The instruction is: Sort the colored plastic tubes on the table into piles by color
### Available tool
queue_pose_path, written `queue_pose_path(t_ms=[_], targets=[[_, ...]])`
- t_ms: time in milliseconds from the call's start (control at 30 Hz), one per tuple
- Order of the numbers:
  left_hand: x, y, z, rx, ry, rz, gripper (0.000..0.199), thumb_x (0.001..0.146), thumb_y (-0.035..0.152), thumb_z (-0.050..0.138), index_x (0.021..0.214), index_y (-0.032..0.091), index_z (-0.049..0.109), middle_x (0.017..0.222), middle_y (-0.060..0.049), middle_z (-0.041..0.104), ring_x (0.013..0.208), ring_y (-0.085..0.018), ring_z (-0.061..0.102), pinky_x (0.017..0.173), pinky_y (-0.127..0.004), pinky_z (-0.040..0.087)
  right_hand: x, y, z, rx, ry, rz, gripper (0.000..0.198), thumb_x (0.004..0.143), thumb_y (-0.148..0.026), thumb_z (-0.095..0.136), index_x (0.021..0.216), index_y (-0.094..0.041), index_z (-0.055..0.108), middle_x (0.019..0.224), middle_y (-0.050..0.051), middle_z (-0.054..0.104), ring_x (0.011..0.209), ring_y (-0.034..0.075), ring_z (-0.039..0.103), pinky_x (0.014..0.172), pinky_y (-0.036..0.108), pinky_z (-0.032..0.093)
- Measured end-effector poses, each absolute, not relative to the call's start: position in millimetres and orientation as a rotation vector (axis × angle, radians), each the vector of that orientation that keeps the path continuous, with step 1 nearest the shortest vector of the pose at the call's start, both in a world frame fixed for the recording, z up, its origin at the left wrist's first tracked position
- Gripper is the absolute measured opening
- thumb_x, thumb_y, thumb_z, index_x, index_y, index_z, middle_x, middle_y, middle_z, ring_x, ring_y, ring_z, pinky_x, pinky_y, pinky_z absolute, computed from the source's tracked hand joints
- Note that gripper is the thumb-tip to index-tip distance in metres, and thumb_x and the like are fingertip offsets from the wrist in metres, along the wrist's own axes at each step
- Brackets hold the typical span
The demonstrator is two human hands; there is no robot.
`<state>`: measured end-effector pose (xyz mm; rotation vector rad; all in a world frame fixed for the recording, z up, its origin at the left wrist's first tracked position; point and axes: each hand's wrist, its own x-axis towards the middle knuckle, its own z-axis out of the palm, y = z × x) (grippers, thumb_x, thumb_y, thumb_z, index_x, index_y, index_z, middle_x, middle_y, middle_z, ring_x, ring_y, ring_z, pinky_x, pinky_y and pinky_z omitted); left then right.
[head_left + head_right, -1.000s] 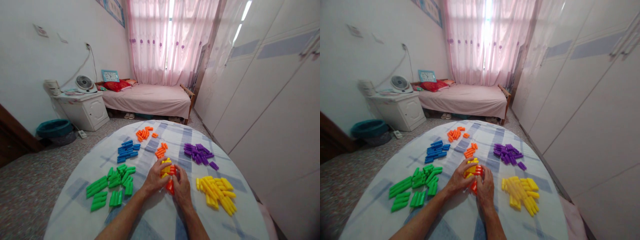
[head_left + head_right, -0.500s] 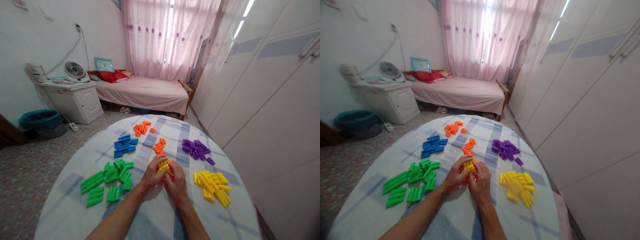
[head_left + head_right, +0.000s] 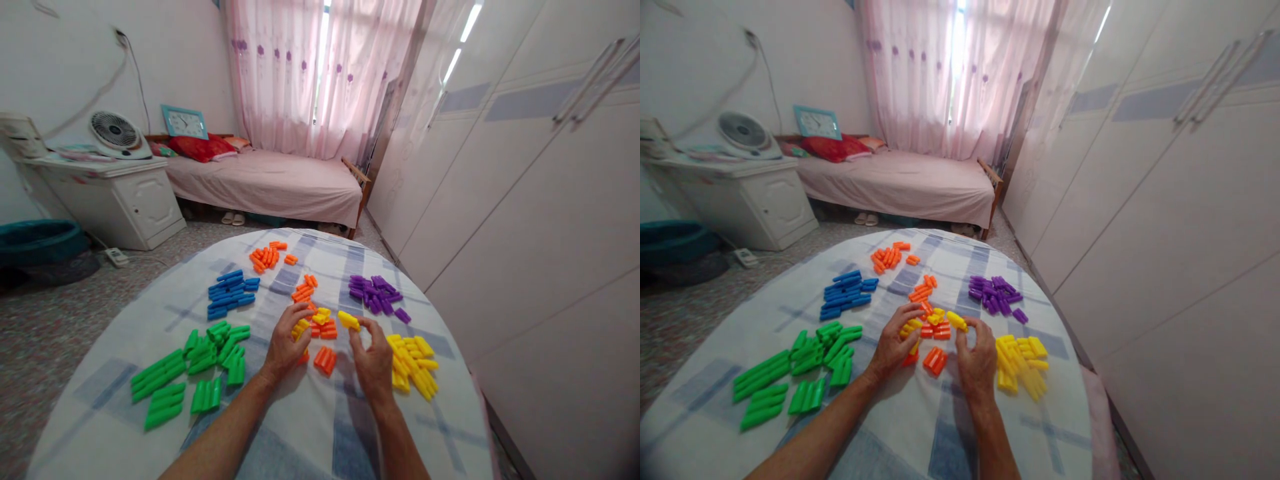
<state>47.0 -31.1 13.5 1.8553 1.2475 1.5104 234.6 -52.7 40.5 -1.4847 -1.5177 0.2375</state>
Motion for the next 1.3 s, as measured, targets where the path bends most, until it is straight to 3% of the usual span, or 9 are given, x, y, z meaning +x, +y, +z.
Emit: queue_pose_path(t_ms=[233, 433, 633, 800, 1000, 1133, 1300], targets=[[42, -20, 10, 1.777, 1.458, 1.583, 0.022, 0.080, 0.017, 0.050, 0.097, 0.020, 0.064, 0.112, -0.006, 0.059, 0.109, -0.020, 0.055, 0.099, -0.039, 0.043, 319, -42, 54, -1.944, -1.771, -0.141, 0.024, 0.082, -0.030, 0.044, 0.094, -0.018, 0.062, 0.098, 0.010, 0.066, 0.096, 0.027, 0.058, 0.083, 0.040, 0.041], [40, -15, 5, 1.703, 1.505, 1.557, 0.021, 0.080, 0.018, 0.049, 0.094, 0.019, 0.065, 0.110, -0.006, 0.059, 0.108, -0.020, 0.056, 0.098, -0.038, 0.044, 361, -29, 57, -1.968, -1.897, 0.189, 0.032, 0.083, -0.029, 0.040, 0.105, -0.022, 0.062, 0.115, 0.006, 0.063, 0.112, 0.023, 0.055, 0.095, 0.036, 0.039], [40, -14, 2, 1.658, 1.541, 1.552, 0.021, 0.080, 0.021, 0.049, 0.094, 0.019, 0.065, 0.112, -0.007, 0.059, 0.109, -0.020, 0.056, 0.099, -0.038, 0.044, 391, 26, 57, -2.238, -1.822, 0.380, 0.066, 0.075, -0.043, 0.060, 0.130, -0.008, 0.048, 0.121, 0.021, 0.058, 0.108, 0.030, 0.058, 0.088, 0.039, 0.045], [40, -13, 0, 1.662, 1.561, 1.533, 0.022, 0.080, 0.020, 0.049, 0.094, 0.020, 0.065, 0.114, -0.007, 0.059, 0.110, -0.021, 0.055, 0.099, -0.039, 0.044, 389, 65, 53, -2.198, -1.862, 0.504, 0.081, 0.061, -0.047, 0.075, 0.130, -0.014, 0.049, 0.118, 0.016, 0.061, 0.109, 0.029, 0.057, 0.087, 0.036, 0.047], [42, -14, 2, 1.649, 1.573, 1.515, 0.022, 0.079, 0.017, 0.048, 0.093, 0.020, 0.065, 0.113, -0.006, 0.059, 0.110, -0.021, 0.055, 0.098, -0.038, 0.044, 370, 99, 52, -2.168, -1.882, 0.618, 0.097, 0.055, -0.050, 0.078, 0.137, -0.013, 0.041, 0.114, 0.016, 0.060, 0.095, 0.025, 0.061, 0.073, 0.033, 0.051], [43, -14, 3, 1.614, 1.572, 1.525, 0.022, 0.080, 0.016, 0.048, 0.093, 0.021, 0.065, 0.113, -0.006, 0.058, 0.110, -0.021, 0.055, 0.099, -0.038, 0.043, 352, 116, 49, -2.103, -1.912, 0.597, 0.096, 0.057, -0.047, 0.076, 0.138, -0.012, 0.038, 0.117, 0.015, 0.058, 0.097, 0.023, 0.060, 0.077, 0.033, 0.049], [42, -14, 2, 1.549, 1.548, 1.565, 0.021, 0.082, 0.018, 0.048, 0.095, 0.021, 0.064, 0.115, -0.006, 0.057, 0.112, -0.021, 0.054, 0.099, -0.038, 0.043, 318, 130, 46, -1.987, -1.948, 0.526, 0.079, 0.065, -0.044, 0.072, 0.132, -0.011, 0.046, 0.113, 0.012, 0.061, 0.101, 0.024, 0.058, 0.083, 0.034, 0.047]])
